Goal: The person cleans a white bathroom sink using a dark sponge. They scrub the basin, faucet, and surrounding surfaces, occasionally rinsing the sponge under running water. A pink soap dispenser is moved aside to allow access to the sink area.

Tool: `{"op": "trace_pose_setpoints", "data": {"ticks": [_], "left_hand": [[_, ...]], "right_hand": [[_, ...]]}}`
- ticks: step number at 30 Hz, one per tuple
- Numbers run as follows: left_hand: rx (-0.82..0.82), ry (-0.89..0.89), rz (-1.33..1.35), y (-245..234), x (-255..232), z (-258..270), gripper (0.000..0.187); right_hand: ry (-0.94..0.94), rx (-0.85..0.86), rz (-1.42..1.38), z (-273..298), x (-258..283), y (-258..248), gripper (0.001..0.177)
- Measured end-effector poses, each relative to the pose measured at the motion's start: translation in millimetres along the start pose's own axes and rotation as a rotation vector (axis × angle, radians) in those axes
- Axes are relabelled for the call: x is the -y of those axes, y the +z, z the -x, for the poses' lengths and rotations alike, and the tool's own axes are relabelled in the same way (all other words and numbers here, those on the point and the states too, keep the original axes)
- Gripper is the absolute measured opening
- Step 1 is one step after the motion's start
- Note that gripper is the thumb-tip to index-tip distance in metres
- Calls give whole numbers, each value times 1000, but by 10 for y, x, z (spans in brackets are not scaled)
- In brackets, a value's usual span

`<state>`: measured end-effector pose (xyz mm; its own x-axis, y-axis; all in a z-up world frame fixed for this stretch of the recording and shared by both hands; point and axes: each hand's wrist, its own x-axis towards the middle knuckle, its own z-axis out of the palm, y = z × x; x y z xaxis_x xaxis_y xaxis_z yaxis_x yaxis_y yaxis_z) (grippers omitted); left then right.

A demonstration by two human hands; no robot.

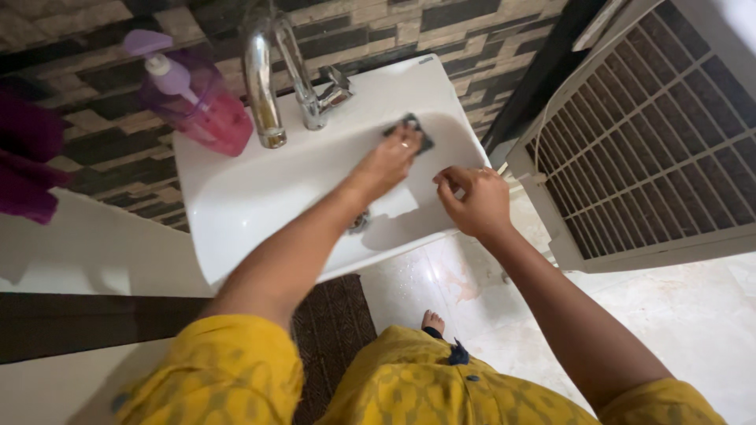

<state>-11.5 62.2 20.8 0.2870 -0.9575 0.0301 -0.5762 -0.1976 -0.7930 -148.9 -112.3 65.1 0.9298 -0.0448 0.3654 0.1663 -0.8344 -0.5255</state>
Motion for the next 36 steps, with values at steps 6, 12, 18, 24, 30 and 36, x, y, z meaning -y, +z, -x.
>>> {"op": "trace_pose_setpoints", "data": {"ticks": [6, 12, 18, 24, 30, 36], "left_hand": [[-178, -34, 190, 147, 421, 702, 23], [-399, -50, 350, 319, 502, 700, 20], [-536, -68, 540, 164, 373, -223, 11], [-607, -108, 597, 157, 419, -350, 15], [-498, -105, 364, 296, 626, 616, 24], [-307, -63, 267, 232, 844, 1912, 20]], "right_hand": [[-24, -5, 0, 11, -8, -10, 17], [-37, -11, -7, -7, -12, -1, 17], [-43, -14, 3, -10, -24, 3, 15], [-43, -18, 23, 3, -46, 17, 15], [-16, 13, 43, 3, -52, 4, 18], [-50, 33, 134, 3, -43, 33, 19]]}}
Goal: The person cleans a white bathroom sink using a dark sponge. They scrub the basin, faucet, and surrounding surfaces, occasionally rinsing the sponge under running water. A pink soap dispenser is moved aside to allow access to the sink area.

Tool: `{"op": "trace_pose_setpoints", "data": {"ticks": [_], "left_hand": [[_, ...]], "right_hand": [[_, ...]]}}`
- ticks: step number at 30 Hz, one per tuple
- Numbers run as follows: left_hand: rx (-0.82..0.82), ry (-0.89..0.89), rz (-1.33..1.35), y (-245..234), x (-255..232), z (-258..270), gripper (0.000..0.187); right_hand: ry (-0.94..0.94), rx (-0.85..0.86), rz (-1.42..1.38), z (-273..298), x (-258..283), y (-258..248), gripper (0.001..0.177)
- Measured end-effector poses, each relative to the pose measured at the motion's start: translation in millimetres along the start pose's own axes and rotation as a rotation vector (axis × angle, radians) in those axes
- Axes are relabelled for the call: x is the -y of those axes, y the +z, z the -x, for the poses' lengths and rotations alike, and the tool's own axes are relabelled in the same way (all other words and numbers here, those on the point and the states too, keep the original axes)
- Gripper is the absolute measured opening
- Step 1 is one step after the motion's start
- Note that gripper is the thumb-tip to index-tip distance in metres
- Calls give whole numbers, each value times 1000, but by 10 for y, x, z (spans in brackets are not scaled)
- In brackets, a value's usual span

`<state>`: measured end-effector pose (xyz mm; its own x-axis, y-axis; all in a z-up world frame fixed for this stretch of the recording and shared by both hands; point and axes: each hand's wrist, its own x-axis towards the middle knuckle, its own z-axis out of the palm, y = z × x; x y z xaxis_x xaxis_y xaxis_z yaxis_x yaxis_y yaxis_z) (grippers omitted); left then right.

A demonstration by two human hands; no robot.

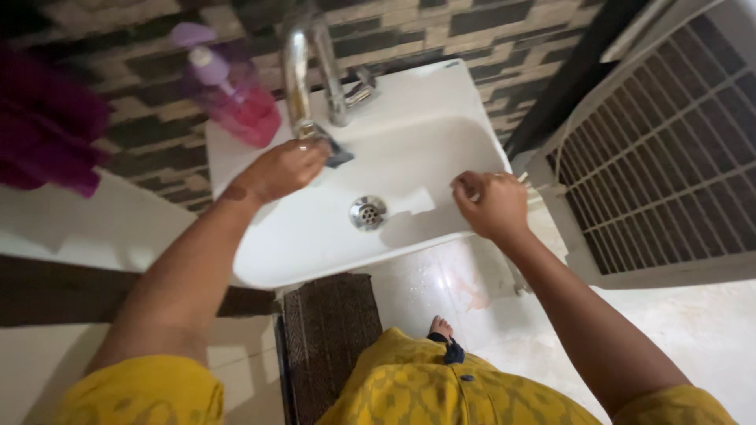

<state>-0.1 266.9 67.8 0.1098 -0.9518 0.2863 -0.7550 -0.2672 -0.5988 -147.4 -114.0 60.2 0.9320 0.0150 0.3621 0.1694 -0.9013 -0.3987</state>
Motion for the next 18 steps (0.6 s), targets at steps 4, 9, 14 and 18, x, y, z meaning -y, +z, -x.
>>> {"op": "trace_pose_setpoints", "data": {"ticks": [4, 9, 14, 18], "left_hand": [[207, -20, -76, -396, 81, 740, 23], [443, -373, 367, -341, 1, 945, 17], [230, 28, 169, 62, -129, 564, 10], [226, 98, 208, 357, -263, -35, 9]], "right_hand": [[-6, 40, 67, 9, 12, 23, 19], [-14, 28, 107, 17, 31, 35, 20], [-11, 28, 72, 8, 21, 32, 20], [22, 36, 50, -7, 38, 14, 20]]}}
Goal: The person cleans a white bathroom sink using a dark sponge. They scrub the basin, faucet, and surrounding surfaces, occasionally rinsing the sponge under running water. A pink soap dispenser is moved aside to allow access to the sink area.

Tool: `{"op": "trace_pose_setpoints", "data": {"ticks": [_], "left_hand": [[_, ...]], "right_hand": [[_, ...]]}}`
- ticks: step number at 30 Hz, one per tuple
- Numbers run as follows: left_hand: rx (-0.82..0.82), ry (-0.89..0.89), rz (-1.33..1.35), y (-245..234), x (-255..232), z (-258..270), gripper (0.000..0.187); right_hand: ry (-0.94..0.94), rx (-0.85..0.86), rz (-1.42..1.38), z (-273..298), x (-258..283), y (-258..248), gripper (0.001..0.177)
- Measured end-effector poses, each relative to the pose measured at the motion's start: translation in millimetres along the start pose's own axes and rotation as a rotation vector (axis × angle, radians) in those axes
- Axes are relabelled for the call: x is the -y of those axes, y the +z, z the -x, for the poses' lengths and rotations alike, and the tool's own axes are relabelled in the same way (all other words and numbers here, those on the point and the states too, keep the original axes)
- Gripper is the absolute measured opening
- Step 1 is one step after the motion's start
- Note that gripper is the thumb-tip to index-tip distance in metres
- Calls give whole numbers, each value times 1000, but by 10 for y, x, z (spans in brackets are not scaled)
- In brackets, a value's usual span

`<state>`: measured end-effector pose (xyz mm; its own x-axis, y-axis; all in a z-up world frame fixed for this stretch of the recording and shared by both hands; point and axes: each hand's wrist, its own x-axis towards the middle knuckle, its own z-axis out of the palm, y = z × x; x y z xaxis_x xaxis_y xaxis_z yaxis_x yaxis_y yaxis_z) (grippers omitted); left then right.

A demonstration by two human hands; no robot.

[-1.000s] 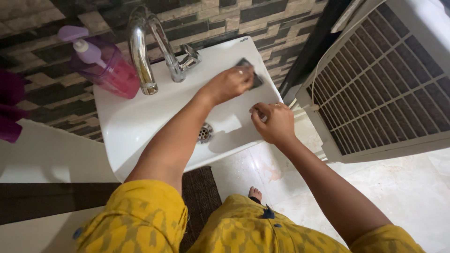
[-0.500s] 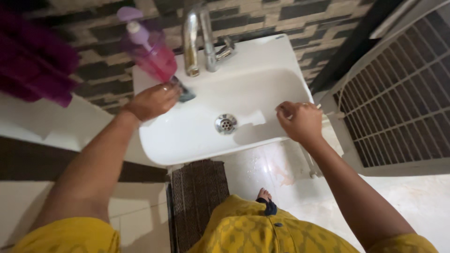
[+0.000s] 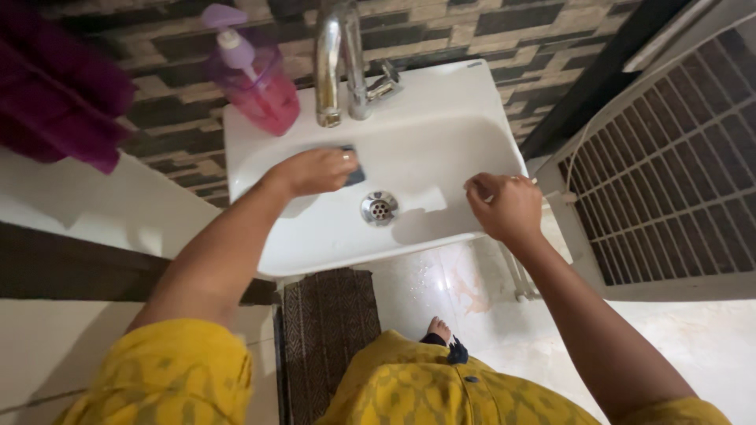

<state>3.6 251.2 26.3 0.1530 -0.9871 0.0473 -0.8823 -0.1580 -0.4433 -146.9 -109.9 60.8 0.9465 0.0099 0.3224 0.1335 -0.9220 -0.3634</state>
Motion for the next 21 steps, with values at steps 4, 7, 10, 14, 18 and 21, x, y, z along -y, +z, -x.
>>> {"op": "trace_pose_setpoints", "data": {"ticks": [4, 7, 10, 14, 18, 21], "left_hand": [[-94, 86, -55, 149, 13, -833, 9], [-250, 29, -27, 303, -69, -1510, 8], [-345, -175, 126, 379, -256, -1960, 9], [-377, -75, 180, 399, -179, -1655, 6], [-115, -205, 552, 356, -65, -735, 8], [-85, -197, 610, 185, 22, -30, 13]], "right_hand": [[16, 19, -14, -17, 25, -46, 21], [46, 36, -4, -31, 38, -54, 22], [60, 22, -4, -25, 33, -47, 22], [24, 29, 4, -35, 3, -36, 23], [36, 80, 32, -46, 10, -39, 24], [15, 120, 89, -59, 25, -47, 25]]}}
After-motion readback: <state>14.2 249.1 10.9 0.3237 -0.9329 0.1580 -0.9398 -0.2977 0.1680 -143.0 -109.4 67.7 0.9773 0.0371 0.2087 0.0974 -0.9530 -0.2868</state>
